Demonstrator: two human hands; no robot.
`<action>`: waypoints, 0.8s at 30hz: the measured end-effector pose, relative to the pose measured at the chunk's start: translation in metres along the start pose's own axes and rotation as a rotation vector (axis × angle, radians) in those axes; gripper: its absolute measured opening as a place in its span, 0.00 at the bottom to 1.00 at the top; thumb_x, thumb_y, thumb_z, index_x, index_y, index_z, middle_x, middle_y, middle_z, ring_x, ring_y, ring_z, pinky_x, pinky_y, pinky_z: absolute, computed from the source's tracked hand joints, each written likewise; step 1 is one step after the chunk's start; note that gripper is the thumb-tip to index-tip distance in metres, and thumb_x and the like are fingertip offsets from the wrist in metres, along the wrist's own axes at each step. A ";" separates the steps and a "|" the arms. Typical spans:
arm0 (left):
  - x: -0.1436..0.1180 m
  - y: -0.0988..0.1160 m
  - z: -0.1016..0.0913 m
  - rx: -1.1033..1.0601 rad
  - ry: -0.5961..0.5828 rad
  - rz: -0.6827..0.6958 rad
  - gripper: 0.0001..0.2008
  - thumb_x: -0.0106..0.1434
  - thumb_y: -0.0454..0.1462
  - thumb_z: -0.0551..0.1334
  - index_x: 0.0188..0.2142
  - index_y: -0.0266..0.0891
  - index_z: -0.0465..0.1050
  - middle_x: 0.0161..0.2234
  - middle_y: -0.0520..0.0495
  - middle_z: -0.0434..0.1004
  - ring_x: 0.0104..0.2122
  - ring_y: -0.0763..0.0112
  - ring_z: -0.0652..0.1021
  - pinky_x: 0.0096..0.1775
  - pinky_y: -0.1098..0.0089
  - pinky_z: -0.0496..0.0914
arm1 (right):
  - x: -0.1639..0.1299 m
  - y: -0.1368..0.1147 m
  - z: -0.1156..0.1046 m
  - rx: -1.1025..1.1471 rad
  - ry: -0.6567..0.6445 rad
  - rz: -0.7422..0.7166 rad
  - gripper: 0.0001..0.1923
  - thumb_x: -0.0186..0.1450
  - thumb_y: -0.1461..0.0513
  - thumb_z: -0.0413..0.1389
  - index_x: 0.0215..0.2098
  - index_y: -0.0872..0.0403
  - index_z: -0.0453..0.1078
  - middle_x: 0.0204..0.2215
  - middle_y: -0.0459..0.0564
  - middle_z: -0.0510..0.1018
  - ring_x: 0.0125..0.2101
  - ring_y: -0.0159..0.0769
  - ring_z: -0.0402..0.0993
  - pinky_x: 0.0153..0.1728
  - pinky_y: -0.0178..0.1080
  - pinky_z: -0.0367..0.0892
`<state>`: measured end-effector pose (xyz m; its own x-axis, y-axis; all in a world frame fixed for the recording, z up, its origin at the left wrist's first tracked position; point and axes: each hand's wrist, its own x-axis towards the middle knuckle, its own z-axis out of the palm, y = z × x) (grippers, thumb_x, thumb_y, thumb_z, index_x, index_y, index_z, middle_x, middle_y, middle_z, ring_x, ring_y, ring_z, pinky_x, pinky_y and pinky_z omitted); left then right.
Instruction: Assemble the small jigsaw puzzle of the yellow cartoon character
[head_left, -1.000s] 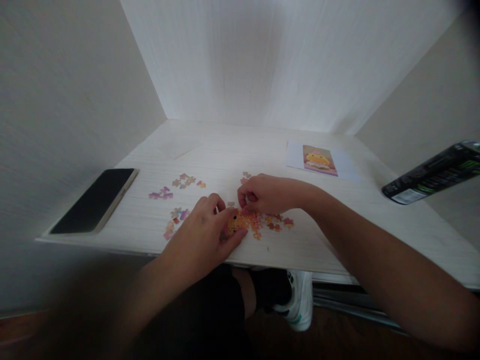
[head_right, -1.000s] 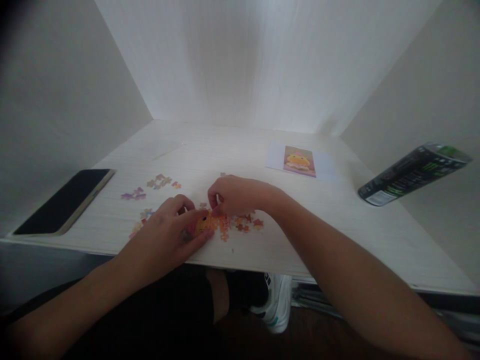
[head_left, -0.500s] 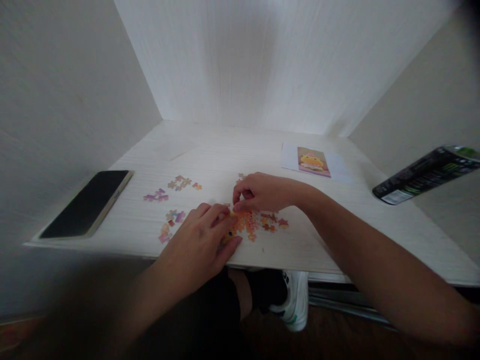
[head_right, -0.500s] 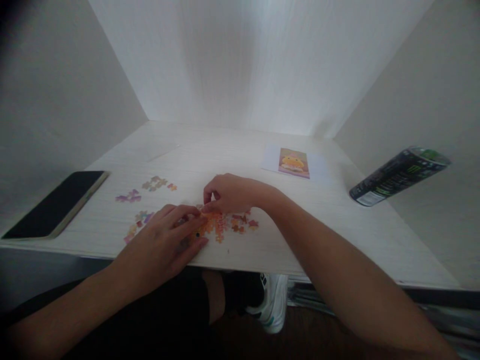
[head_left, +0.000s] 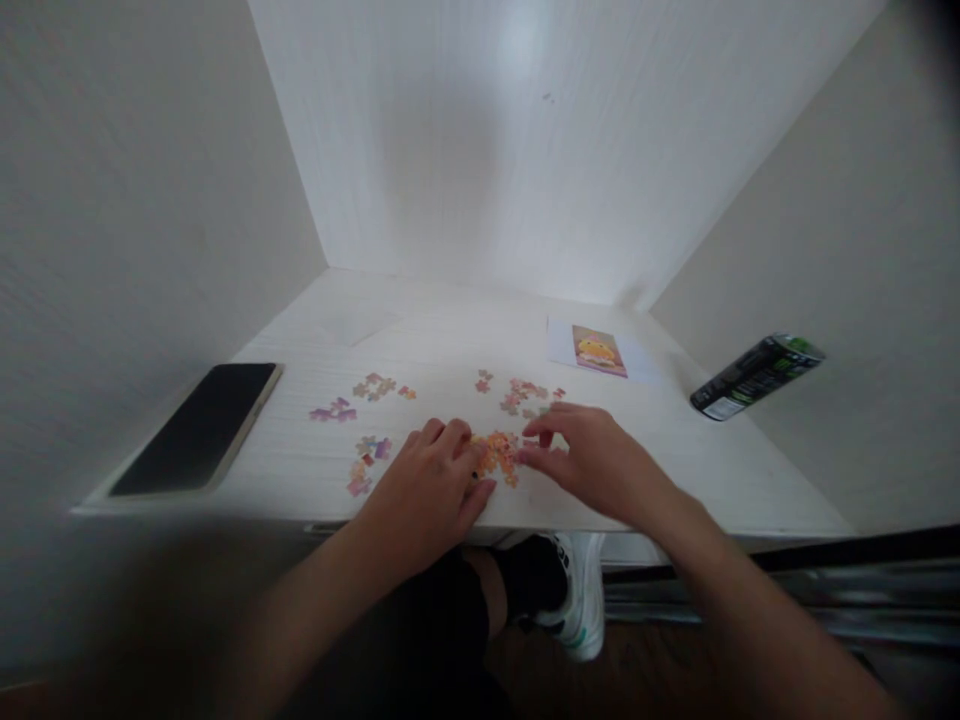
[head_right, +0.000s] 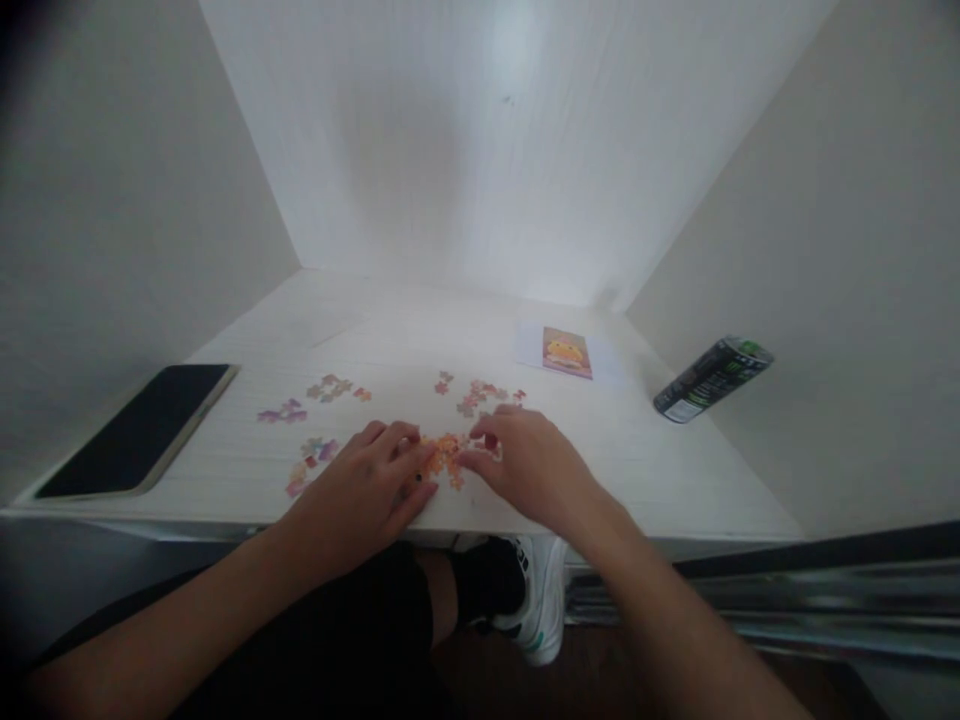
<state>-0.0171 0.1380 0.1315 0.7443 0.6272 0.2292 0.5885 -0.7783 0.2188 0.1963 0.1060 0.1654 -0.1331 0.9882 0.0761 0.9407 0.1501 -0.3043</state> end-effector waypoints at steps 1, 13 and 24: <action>0.000 0.000 0.000 0.006 0.005 0.003 0.13 0.67 0.41 0.56 0.47 0.38 0.72 0.46 0.39 0.71 0.46 0.55 0.70 0.48 0.54 0.67 | -0.016 -0.005 0.010 0.017 0.062 0.056 0.17 0.65 0.50 0.56 0.42 0.53 0.77 0.37 0.53 0.80 0.38 0.41 0.75 0.43 0.42 0.66; -0.003 -0.003 0.015 -0.025 0.070 0.094 0.19 0.68 0.40 0.54 0.54 0.31 0.69 0.54 0.36 0.71 0.54 0.56 0.69 0.57 0.55 0.63 | -0.030 -0.053 0.058 -0.029 0.272 0.345 0.14 0.69 0.56 0.51 0.48 0.51 0.74 0.46 0.54 0.78 0.46 0.41 0.75 0.46 0.40 0.68; -0.008 -0.002 0.009 0.043 0.055 0.059 0.19 0.66 0.45 0.56 0.49 0.33 0.70 0.49 0.37 0.71 0.50 0.53 0.69 0.51 0.53 0.65 | -0.033 -0.051 0.053 -0.173 0.212 0.267 0.14 0.71 0.57 0.49 0.49 0.51 0.72 0.46 0.51 0.79 0.43 0.40 0.77 0.42 0.39 0.69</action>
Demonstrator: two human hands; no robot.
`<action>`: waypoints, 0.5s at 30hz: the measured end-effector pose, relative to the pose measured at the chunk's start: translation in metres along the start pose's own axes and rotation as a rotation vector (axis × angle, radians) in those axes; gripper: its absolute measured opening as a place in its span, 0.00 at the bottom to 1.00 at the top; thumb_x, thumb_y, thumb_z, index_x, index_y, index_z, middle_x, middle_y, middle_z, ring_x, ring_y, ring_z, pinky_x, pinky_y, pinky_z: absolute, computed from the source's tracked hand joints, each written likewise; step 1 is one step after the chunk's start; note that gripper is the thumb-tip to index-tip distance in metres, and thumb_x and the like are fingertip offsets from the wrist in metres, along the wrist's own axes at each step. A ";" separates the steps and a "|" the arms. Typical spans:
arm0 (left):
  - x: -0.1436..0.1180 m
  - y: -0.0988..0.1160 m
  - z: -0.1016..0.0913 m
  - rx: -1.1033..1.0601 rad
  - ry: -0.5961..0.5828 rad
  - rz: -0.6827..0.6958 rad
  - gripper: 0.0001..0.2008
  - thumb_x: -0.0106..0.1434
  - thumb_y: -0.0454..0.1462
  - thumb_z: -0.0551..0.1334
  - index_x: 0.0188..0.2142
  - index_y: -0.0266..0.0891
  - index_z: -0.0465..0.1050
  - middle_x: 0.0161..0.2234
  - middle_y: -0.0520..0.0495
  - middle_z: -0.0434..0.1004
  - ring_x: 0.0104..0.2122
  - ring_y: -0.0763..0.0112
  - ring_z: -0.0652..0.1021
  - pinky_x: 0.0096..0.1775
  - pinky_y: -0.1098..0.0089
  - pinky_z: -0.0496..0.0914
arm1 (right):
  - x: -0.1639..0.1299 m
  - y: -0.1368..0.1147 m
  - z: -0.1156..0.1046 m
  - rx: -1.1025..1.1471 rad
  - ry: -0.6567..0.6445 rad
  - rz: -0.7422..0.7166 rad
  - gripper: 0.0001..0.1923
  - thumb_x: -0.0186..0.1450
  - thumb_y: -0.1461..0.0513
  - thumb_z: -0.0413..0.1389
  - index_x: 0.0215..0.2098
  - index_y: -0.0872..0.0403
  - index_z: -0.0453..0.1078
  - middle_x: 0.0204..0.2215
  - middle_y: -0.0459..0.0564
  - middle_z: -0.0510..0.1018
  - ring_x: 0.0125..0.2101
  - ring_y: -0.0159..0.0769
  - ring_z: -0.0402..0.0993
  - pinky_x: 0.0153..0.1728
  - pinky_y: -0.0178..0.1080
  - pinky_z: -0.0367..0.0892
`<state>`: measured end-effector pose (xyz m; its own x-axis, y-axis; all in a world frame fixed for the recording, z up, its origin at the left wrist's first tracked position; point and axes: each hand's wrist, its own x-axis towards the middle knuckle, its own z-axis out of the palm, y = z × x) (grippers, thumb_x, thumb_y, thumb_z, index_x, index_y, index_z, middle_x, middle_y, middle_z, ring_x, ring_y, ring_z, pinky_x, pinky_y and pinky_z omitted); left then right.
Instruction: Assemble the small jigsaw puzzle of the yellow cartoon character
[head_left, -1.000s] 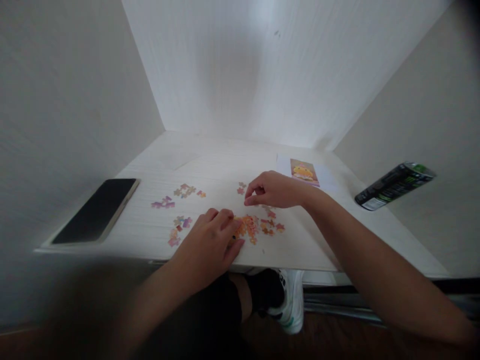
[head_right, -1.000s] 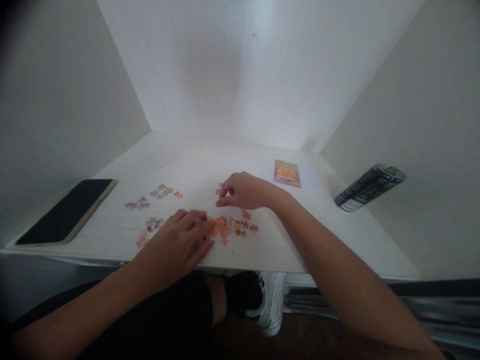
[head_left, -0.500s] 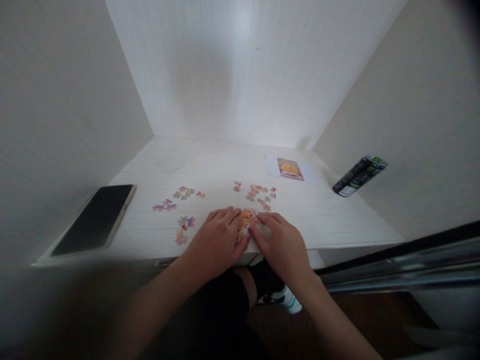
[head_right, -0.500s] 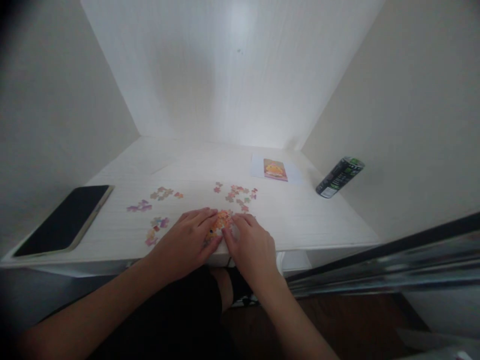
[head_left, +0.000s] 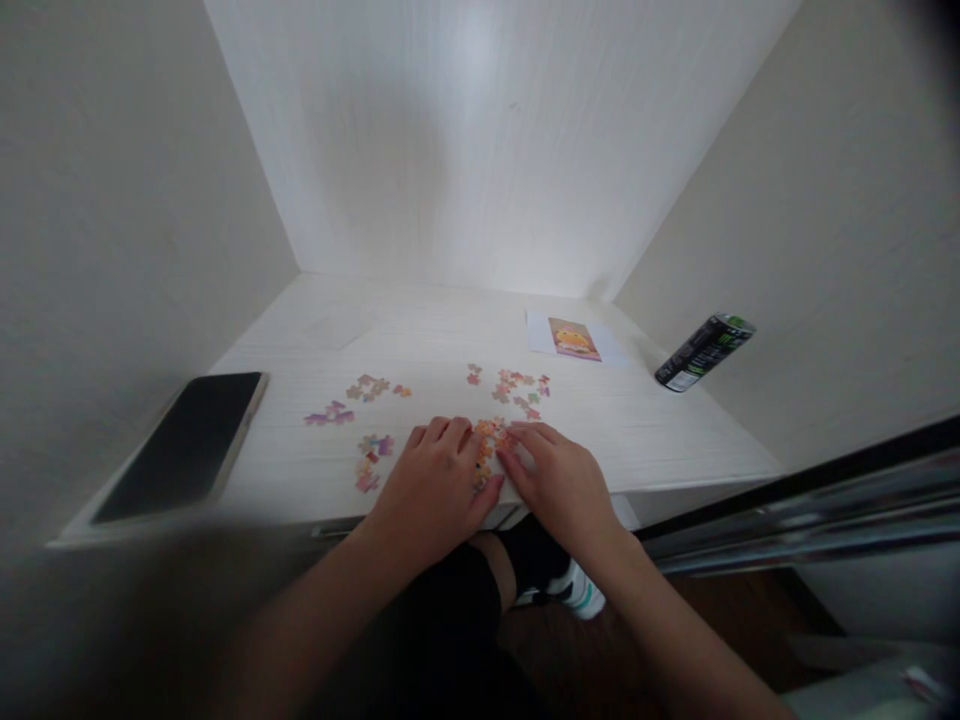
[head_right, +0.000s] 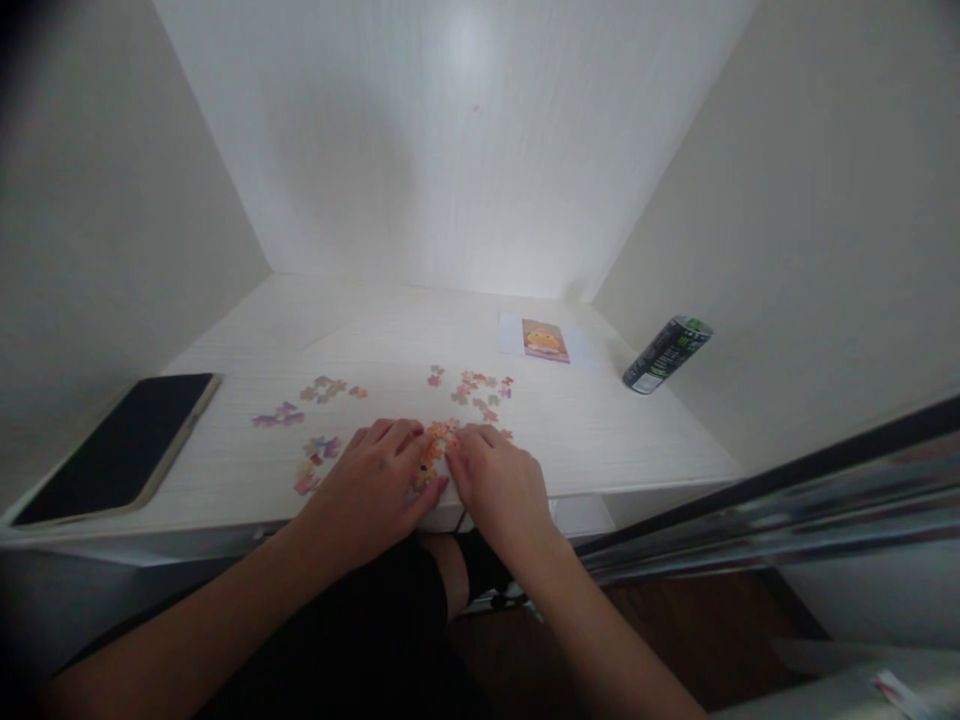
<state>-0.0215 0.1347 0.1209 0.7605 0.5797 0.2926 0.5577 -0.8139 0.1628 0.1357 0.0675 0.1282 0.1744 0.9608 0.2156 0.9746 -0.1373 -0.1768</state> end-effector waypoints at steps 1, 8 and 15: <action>0.000 -0.001 0.000 0.000 -0.003 0.002 0.19 0.66 0.46 0.56 0.49 0.34 0.70 0.49 0.37 0.71 0.49 0.53 0.69 0.51 0.53 0.65 | -0.001 0.001 -0.001 0.010 0.003 0.002 0.14 0.70 0.57 0.50 0.49 0.52 0.72 0.46 0.51 0.79 0.44 0.40 0.77 0.43 0.38 0.68; -0.001 -0.007 -0.005 -0.004 -0.035 0.032 0.19 0.66 0.47 0.57 0.48 0.37 0.71 0.49 0.38 0.69 0.48 0.52 0.69 0.49 0.53 0.65 | 0.000 0.001 -0.001 -0.041 -0.046 -0.014 0.13 0.72 0.58 0.47 0.47 0.50 0.72 0.43 0.50 0.80 0.41 0.39 0.77 0.40 0.37 0.67; -0.002 -0.014 -0.009 -0.002 -0.051 0.045 0.18 0.66 0.46 0.56 0.49 0.39 0.71 0.49 0.39 0.69 0.48 0.53 0.69 0.48 0.54 0.65 | 0.004 -0.003 -0.002 -0.170 -0.079 -0.050 0.12 0.71 0.58 0.46 0.42 0.51 0.71 0.38 0.50 0.80 0.34 0.38 0.77 0.29 0.36 0.62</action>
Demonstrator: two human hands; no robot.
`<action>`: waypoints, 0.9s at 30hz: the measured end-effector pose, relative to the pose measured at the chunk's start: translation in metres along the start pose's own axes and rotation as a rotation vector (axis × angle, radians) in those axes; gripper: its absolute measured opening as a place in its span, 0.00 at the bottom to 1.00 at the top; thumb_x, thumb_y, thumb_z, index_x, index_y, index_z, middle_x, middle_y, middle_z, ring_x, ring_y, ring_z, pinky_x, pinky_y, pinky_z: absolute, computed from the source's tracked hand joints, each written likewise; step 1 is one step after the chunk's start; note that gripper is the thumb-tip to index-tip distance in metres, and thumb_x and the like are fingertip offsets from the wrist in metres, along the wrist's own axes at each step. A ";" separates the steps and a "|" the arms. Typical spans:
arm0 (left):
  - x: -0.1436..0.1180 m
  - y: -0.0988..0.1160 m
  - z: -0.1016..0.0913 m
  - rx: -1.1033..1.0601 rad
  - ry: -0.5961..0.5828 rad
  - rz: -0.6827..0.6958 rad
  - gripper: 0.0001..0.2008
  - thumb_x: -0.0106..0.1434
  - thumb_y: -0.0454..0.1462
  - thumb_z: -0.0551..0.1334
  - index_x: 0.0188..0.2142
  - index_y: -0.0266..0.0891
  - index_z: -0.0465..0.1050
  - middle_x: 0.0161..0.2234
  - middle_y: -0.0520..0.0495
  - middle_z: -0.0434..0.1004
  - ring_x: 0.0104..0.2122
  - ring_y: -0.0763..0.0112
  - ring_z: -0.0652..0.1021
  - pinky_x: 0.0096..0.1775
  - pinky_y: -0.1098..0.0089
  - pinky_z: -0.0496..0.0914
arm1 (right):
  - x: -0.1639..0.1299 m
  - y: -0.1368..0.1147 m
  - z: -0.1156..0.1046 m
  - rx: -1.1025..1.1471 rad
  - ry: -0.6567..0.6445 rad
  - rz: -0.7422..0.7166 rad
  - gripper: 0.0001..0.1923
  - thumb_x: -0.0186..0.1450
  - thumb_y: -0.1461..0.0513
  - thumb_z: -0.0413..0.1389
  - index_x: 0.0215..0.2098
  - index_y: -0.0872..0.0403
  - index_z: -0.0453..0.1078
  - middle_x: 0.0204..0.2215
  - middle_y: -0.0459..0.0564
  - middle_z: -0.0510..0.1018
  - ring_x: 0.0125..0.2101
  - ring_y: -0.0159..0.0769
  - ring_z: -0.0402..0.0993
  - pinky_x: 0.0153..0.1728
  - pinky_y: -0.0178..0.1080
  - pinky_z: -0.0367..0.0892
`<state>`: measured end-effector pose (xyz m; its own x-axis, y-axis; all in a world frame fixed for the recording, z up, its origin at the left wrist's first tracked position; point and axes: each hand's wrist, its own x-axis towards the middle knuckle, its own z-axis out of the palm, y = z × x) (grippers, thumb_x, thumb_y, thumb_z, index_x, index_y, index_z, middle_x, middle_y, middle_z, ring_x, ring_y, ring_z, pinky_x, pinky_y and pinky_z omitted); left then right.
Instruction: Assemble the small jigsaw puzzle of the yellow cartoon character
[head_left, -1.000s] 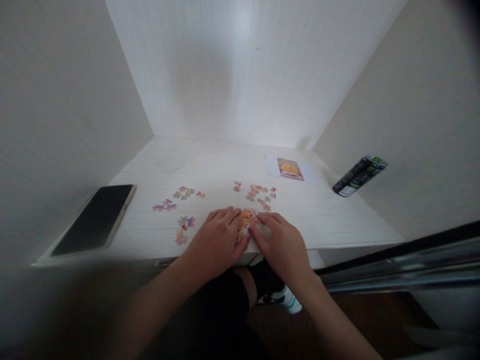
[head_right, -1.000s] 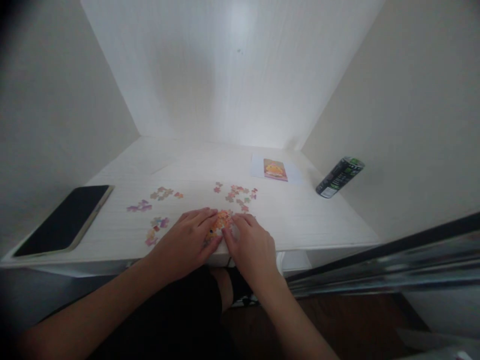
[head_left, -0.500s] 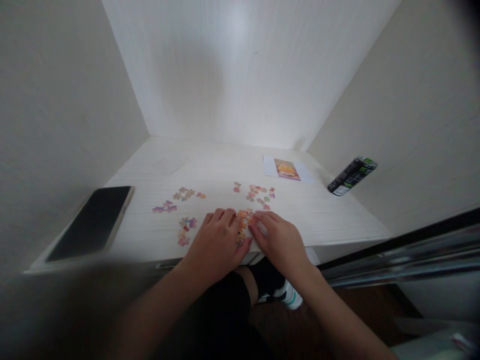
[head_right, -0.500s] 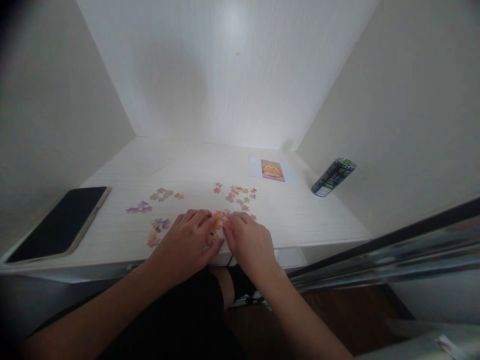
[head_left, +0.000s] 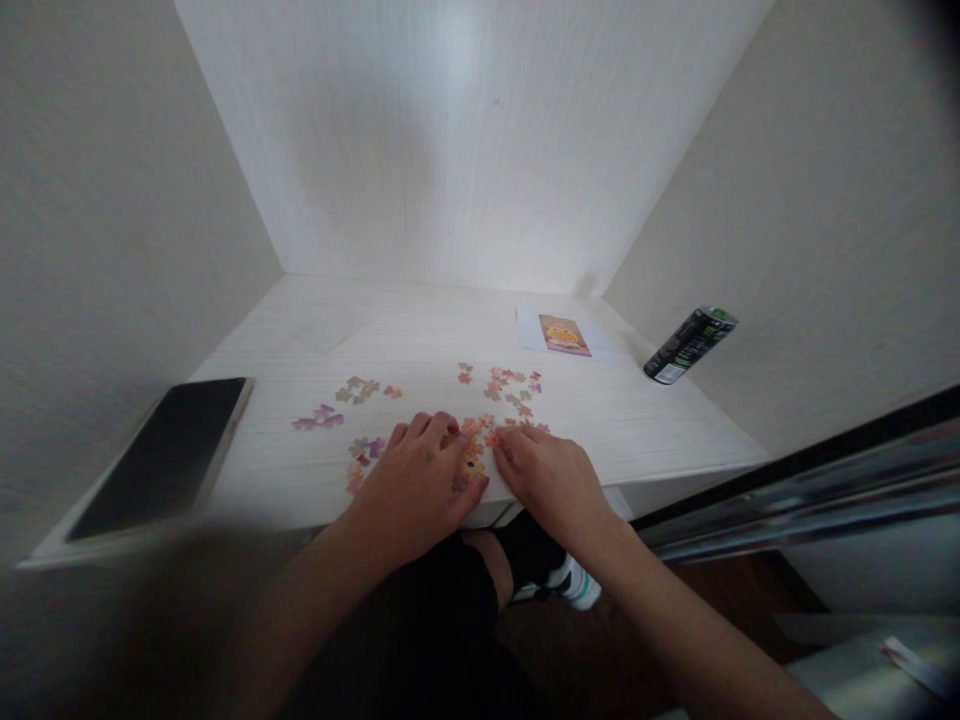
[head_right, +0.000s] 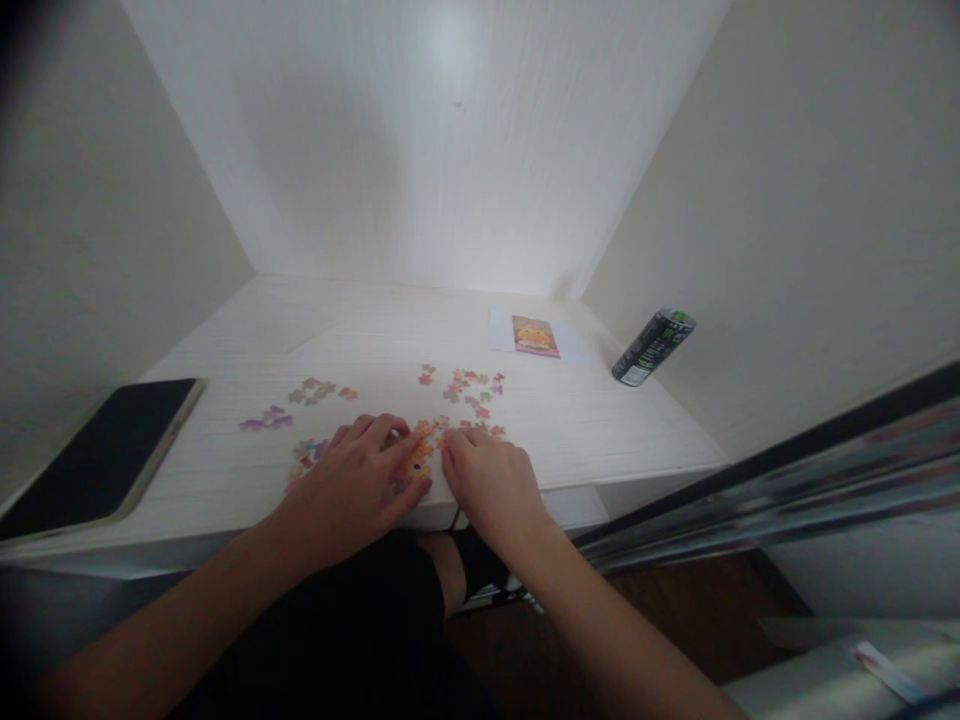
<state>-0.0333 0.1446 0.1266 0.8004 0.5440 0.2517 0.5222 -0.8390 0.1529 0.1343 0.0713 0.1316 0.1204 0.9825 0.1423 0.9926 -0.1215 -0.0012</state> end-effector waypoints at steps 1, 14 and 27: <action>0.000 -0.001 0.000 -0.002 0.000 0.002 0.18 0.66 0.47 0.56 0.49 0.39 0.71 0.49 0.39 0.69 0.48 0.53 0.69 0.48 0.54 0.65 | 0.001 0.000 0.000 -0.007 0.001 -0.002 0.12 0.71 0.58 0.46 0.42 0.51 0.71 0.37 0.49 0.80 0.33 0.38 0.77 0.29 0.36 0.62; 0.001 -0.001 0.002 -0.016 0.031 0.012 0.17 0.66 0.45 0.57 0.49 0.39 0.72 0.48 0.39 0.70 0.47 0.55 0.70 0.47 0.55 0.65 | 0.002 0.001 0.010 0.161 0.089 -0.002 0.13 0.70 0.59 0.50 0.43 0.50 0.76 0.45 0.49 0.80 0.43 0.36 0.77 0.44 0.36 0.68; 0.003 -0.002 0.002 -0.017 0.051 0.031 0.16 0.67 0.45 0.55 0.48 0.39 0.72 0.47 0.38 0.70 0.46 0.55 0.70 0.47 0.54 0.66 | -0.001 -0.005 0.005 0.137 0.042 -0.023 0.15 0.70 0.57 0.50 0.48 0.46 0.76 0.50 0.49 0.76 0.41 0.36 0.78 0.41 0.37 0.71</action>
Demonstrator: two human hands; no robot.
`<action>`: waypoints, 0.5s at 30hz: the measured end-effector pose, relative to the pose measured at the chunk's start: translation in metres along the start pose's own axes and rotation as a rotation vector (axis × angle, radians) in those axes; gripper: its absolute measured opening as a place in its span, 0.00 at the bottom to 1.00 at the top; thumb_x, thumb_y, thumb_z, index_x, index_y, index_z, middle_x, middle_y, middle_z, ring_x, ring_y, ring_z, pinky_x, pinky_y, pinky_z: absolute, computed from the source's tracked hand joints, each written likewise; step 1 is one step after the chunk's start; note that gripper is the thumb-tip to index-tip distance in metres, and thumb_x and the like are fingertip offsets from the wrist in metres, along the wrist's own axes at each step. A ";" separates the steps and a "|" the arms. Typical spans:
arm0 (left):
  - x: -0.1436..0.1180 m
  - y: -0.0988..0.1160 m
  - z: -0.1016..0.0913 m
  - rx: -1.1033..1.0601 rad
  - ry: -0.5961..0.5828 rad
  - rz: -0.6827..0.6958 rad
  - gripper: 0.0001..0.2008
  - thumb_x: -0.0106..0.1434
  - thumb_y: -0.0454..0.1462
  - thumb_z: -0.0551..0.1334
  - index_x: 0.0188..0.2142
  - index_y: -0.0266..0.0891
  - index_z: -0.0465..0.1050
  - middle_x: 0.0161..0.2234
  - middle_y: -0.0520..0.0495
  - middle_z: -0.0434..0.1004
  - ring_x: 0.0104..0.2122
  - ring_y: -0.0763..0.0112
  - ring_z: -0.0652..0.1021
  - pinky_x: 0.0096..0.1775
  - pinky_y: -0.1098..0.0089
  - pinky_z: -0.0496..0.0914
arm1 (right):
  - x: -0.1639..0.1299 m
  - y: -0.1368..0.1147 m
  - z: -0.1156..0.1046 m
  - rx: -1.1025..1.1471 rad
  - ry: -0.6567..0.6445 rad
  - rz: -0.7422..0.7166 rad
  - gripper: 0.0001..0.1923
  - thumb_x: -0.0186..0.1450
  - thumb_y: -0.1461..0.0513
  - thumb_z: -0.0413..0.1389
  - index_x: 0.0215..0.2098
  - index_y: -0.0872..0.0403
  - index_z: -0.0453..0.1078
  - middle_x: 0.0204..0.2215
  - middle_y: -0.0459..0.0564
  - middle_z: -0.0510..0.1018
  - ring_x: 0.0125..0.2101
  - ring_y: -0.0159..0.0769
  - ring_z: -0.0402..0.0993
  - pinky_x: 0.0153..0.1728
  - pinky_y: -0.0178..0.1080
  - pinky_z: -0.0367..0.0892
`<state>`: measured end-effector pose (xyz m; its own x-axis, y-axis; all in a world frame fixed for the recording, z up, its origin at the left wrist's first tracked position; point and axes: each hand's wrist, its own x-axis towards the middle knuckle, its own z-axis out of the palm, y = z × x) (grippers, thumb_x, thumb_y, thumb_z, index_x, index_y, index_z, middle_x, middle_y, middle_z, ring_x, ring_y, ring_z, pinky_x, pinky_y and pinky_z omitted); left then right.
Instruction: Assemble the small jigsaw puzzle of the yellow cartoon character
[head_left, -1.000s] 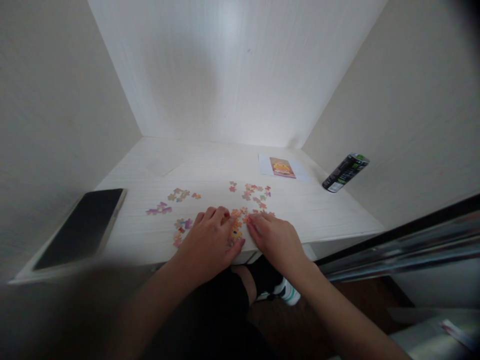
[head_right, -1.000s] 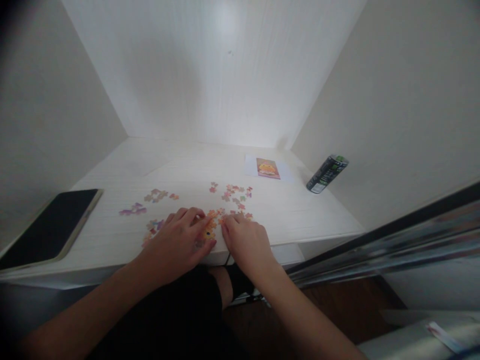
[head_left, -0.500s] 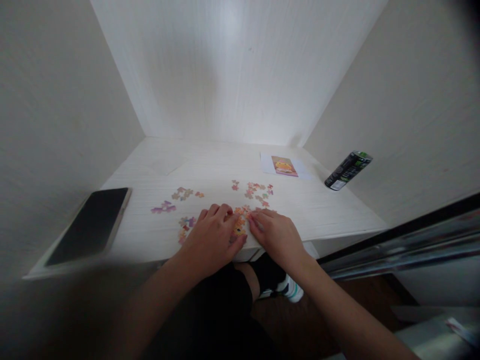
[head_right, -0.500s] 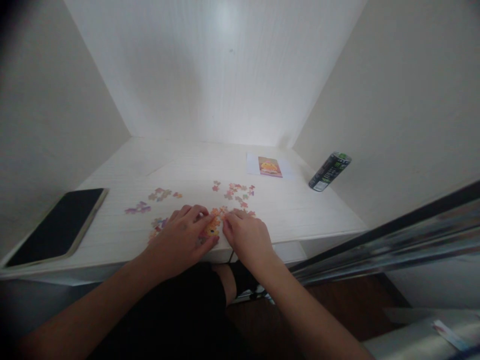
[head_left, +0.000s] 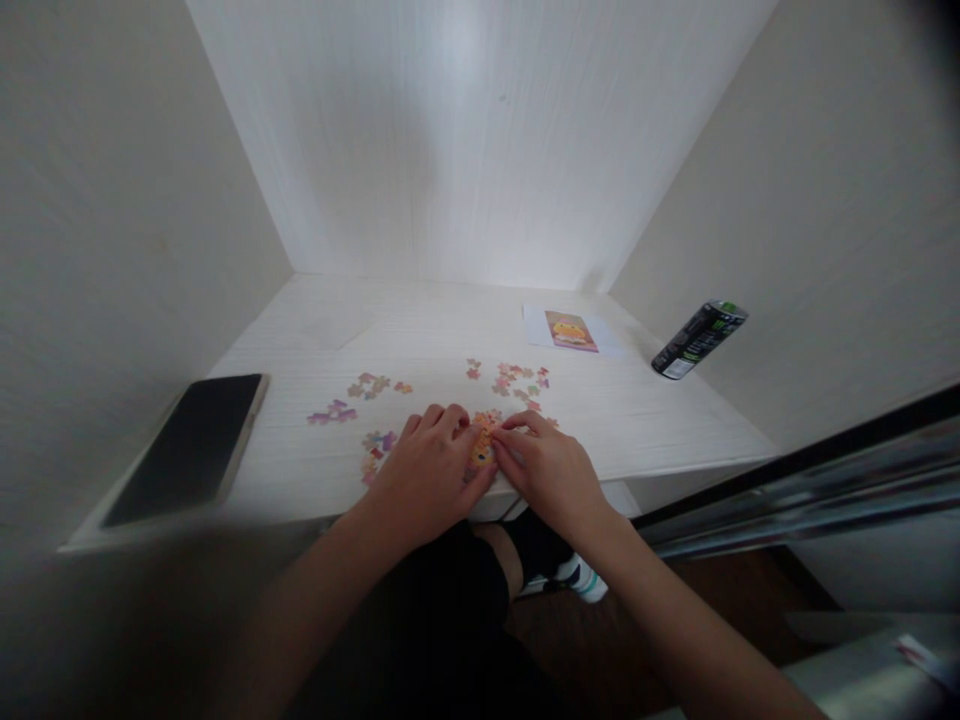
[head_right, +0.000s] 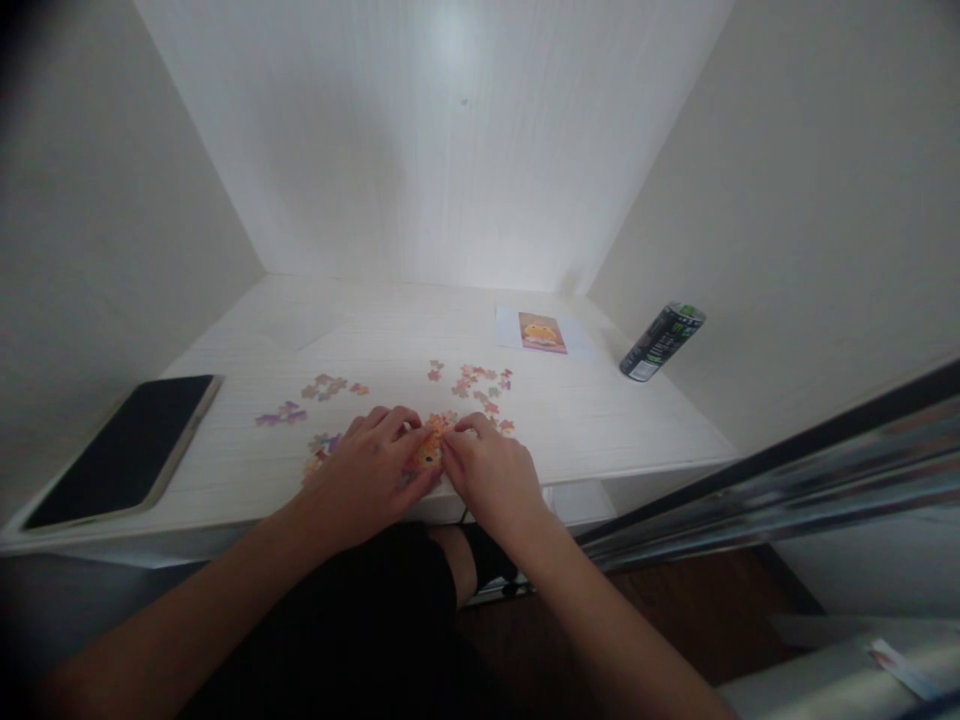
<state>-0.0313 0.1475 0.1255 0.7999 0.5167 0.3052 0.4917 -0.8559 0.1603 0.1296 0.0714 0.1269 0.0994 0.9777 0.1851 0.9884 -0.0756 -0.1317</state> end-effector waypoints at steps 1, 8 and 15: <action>0.000 0.000 0.000 -0.003 0.001 0.000 0.16 0.67 0.45 0.55 0.48 0.39 0.72 0.47 0.38 0.70 0.46 0.54 0.70 0.47 0.54 0.66 | 0.000 0.002 0.000 0.004 0.000 -0.018 0.15 0.70 0.57 0.49 0.49 0.46 0.75 0.50 0.50 0.76 0.42 0.36 0.78 0.41 0.37 0.71; 0.000 -0.004 -0.001 -0.053 -0.005 0.020 0.16 0.67 0.43 0.56 0.50 0.39 0.71 0.50 0.40 0.72 0.49 0.55 0.70 0.49 0.55 0.66 | 0.000 0.017 0.003 0.097 0.027 -0.207 0.17 0.72 0.59 0.48 0.54 0.49 0.72 0.57 0.50 0.73 0.52 0.37 0.74 0.50 0.40 0.70; 0.002 -0.013 0.001 -0.140 -0.023 0.068 0.19 0.66 0.42 0.58 0.54 0.38 0.70 0.53 0.42 0.73 0.53 0.57 0.70 0.54 0.55 0.65 | 0.004 0.027 -0.004 0.156 -0.027 -0.328 0.18 0.72 0.59 0.47 0.57 0.48 0.70 0.59 0.49 0.71 0.54 0.37 0.72 0.54 0.41 0.68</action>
<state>-0.0356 0.1594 0.1233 0.8379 0.4568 0.2988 0.3850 -0.8826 0.2698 0.1569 0.0727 0.1277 -0.2251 0.9499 0.2168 0.9375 0.2718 -0.2172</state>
